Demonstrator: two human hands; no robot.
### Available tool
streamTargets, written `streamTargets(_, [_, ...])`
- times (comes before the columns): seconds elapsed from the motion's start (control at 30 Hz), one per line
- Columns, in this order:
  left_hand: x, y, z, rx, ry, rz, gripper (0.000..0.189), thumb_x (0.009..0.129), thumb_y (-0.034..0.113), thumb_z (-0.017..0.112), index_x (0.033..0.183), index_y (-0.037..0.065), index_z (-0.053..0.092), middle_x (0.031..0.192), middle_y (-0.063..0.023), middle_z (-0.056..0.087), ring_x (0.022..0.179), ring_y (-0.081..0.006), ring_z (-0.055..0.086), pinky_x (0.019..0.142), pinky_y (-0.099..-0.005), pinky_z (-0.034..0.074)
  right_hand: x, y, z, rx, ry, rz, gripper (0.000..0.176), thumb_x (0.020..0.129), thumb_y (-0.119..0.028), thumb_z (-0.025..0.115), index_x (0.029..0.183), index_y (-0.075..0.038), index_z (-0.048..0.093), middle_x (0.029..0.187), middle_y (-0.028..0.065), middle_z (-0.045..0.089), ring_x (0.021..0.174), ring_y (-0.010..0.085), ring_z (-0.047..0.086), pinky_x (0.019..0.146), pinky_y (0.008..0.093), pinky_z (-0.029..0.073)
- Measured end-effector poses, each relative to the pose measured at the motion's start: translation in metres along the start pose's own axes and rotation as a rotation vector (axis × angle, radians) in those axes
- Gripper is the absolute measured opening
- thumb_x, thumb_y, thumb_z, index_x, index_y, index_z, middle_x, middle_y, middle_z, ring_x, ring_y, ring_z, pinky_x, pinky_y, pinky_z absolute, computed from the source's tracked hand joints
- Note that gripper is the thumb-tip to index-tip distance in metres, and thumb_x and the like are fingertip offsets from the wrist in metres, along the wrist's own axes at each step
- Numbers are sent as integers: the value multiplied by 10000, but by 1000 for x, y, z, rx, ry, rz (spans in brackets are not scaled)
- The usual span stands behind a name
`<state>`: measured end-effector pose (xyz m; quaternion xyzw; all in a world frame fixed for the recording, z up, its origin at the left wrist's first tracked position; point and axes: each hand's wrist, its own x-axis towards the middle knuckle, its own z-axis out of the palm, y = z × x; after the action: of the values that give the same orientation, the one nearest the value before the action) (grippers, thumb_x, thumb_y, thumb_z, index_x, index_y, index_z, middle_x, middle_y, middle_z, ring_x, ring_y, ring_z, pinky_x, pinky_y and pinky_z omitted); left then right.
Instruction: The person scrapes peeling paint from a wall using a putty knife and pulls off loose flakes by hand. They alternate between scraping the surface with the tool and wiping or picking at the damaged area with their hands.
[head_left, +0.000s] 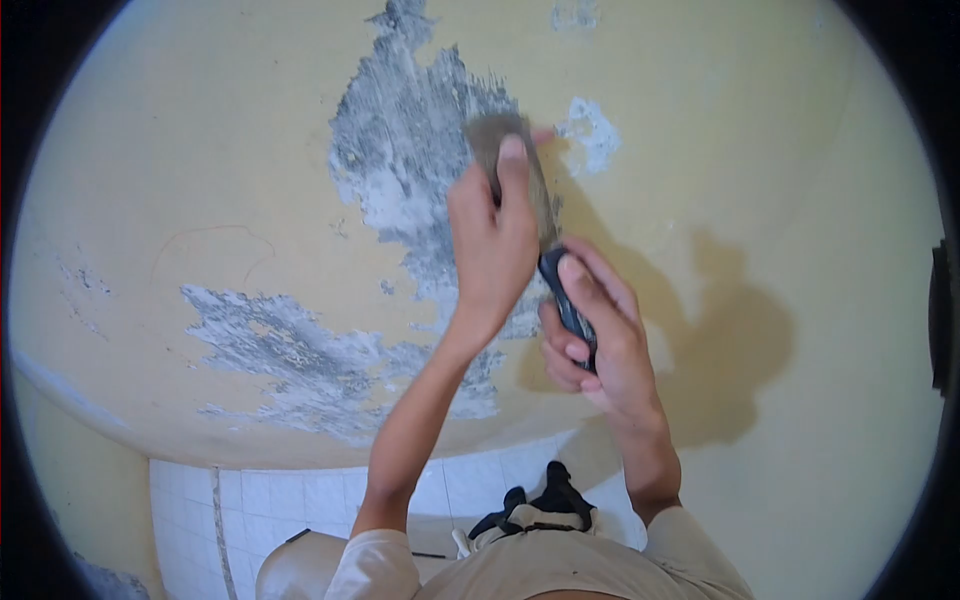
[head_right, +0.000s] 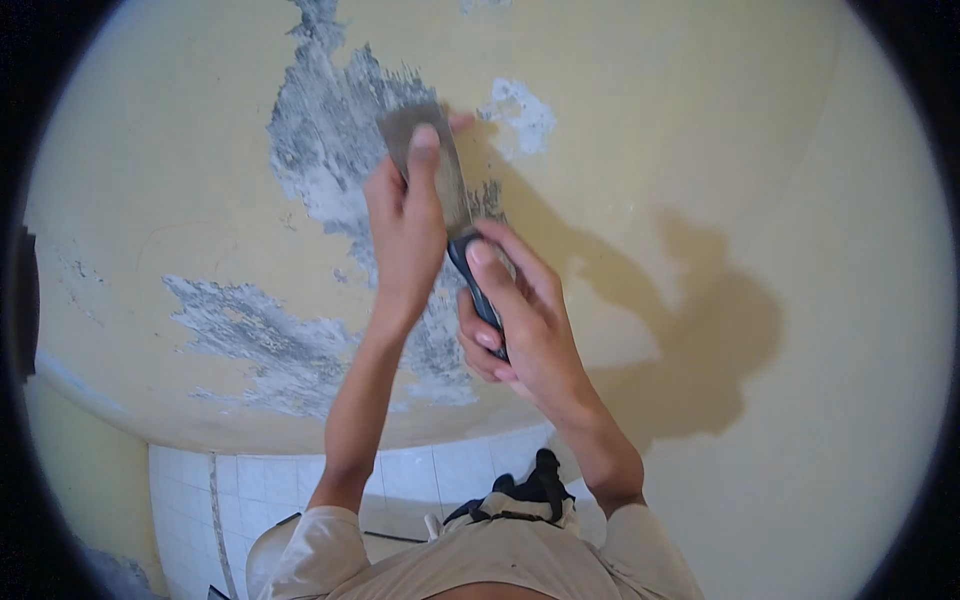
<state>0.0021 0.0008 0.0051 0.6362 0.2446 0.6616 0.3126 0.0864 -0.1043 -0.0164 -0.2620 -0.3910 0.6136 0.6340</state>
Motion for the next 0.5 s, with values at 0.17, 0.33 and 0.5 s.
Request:
streamTargets(0.17, [8, 9, 8, -106, 27, -26, 406, 1027, 332, 466, 1099, 9, 702, 914, -46, 676, 807, -76, 547, 730, -239, 441, 6, -16, -5, -38, -23, 3, 442, 1018, -337, 516, 1347, -60, 413, 544, 4, 348, 342, 63, 275, 330, 233, 210])
streamTargets(0.33, [-3, -1, 16, -67, 138, 74, 398, 1037, 277, 431, 1061, -26, 688, 631, 21, 475, 593, -66, 386, 529, -275, 315, 4, -23, -16, -114, -11, 78, 371, 1029, -299, 481, 1352, -121, 447, 523, -5, 324, 322, 51, 225, 307, 226, 169])
streamTargets(0.5, [-9, 6, 17, -159, 110, -68, 414, 1031, 308, 441, 1072, -11, 702, 664, 39, 479, 615, -66, 380, 540, -272, 305, -1, -32, -17, -141, -27, 113, 409, 1014, -324, 520, 1321, -62, 450, 547, -5, 349, 350, 52, 278, 337, 224, 200])
